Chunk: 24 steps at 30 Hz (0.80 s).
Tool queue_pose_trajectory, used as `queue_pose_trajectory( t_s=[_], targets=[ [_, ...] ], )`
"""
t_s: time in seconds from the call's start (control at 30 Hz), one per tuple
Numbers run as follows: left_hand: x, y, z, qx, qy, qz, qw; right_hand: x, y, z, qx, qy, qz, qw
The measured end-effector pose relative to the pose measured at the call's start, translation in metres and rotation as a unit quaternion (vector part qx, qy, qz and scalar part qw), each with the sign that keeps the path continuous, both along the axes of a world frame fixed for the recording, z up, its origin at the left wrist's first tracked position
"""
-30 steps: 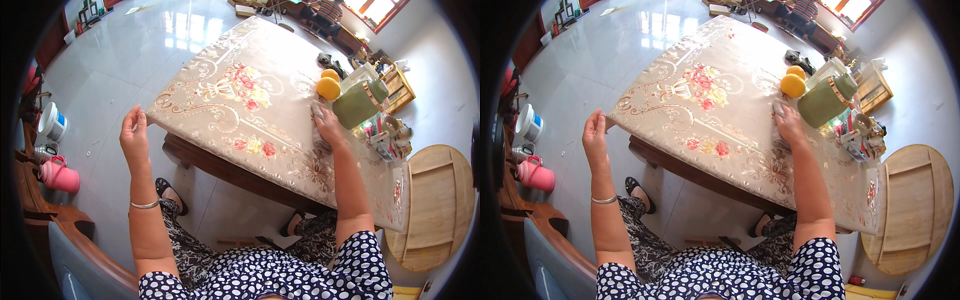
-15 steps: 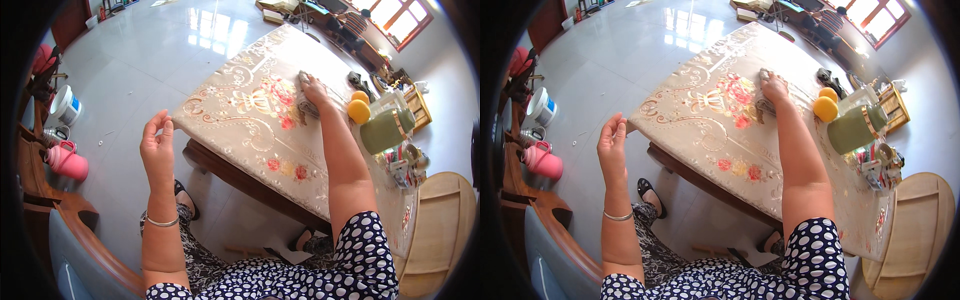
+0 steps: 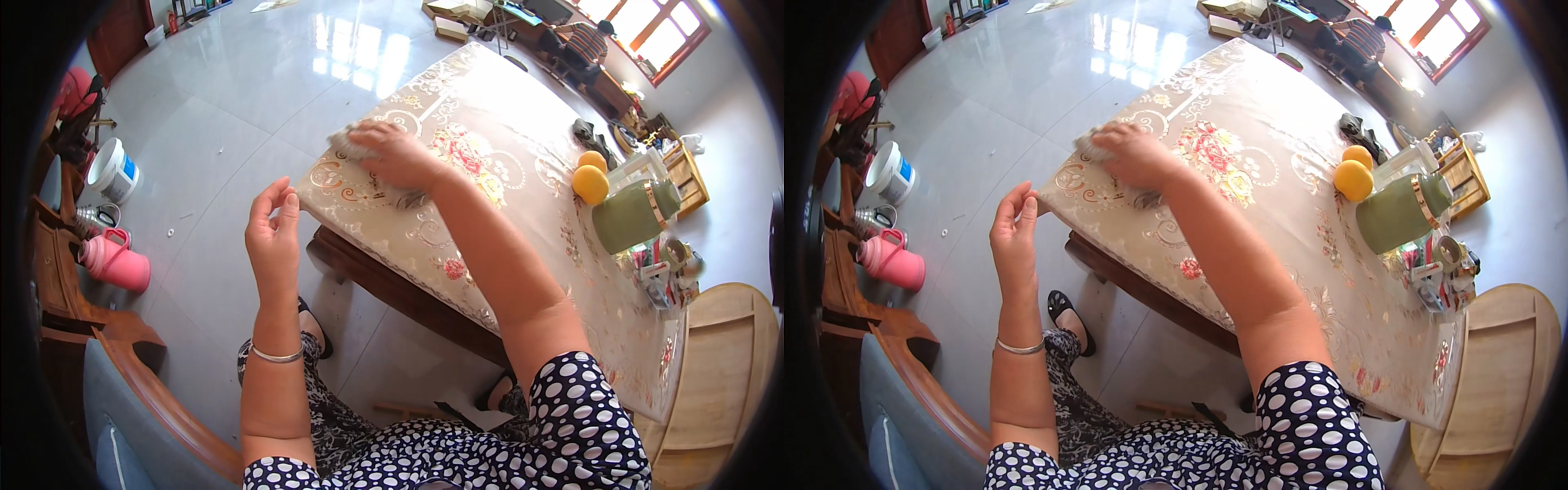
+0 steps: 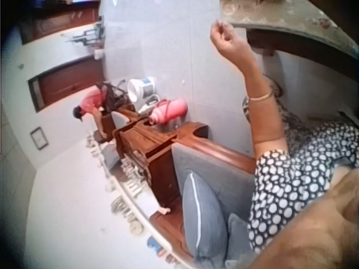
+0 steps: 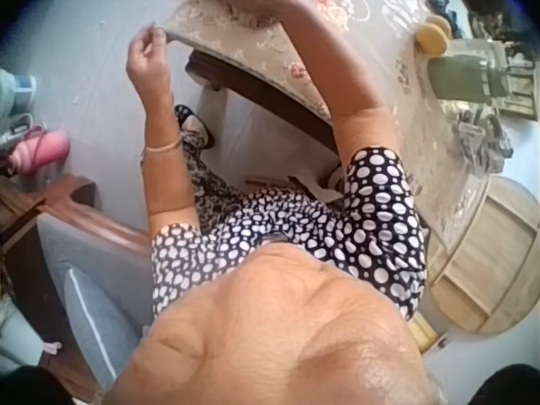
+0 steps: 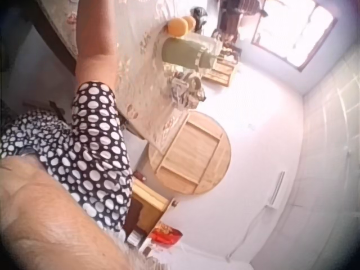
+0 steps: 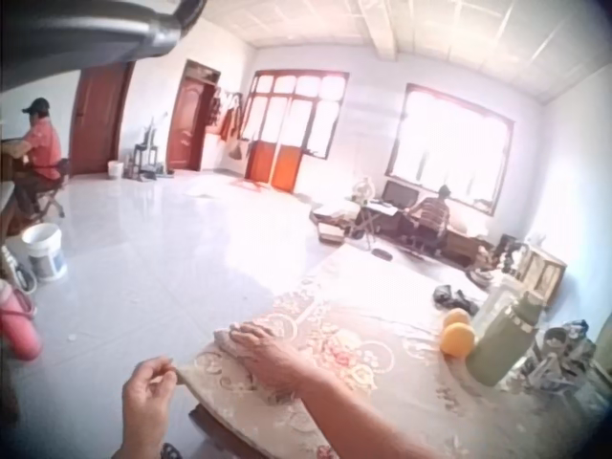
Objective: The person wipes a floral-patterned tablecloth with a grey cloth. They briefly fold a pink cloth and place it on the table before resuming wiping the surface with the grey cloth. The person moves around the table to clean different sections.
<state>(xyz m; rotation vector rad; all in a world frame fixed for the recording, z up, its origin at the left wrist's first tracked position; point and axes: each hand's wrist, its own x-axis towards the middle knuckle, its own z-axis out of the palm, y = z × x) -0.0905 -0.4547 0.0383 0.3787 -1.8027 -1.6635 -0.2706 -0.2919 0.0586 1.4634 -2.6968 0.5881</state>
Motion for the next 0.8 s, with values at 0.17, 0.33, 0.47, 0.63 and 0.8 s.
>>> queue_pose_trajectory(
  t_s=[0.17,0.33,0.47,0.63,0.8],
  targets=[
    [-0.005,0.005,-0.002,-0.010,-0.022,0.004,1.000,0.069,0.005,0.010,-0.041,-0.036,0.129,0.990],
    [-0.008,-0.004,-0.006,0.000,-0.017,0.024,1.000,0.104,0.067,0.012,-0.072,-0.073,-0.009,0.995],
    [-0.010,-0.006,-0.006,0.015,-0.020,0.026,0.999,0.125,0.161,0.013,-0.067,-0.042,-0.214,0.974],
    [-0.013,-0.005,-0.009,0.015,-0.020,0.025,0.999,0.179,0.327,0.001,-0.106,-0.027,-0.412,0.904],
    [-0.009,-0.007,-0.008,0.005,-0.037,0.022,0.999,0.270,0.481,-0.006,-0.115,-0.030,-0.580,0.806]
  ],
)
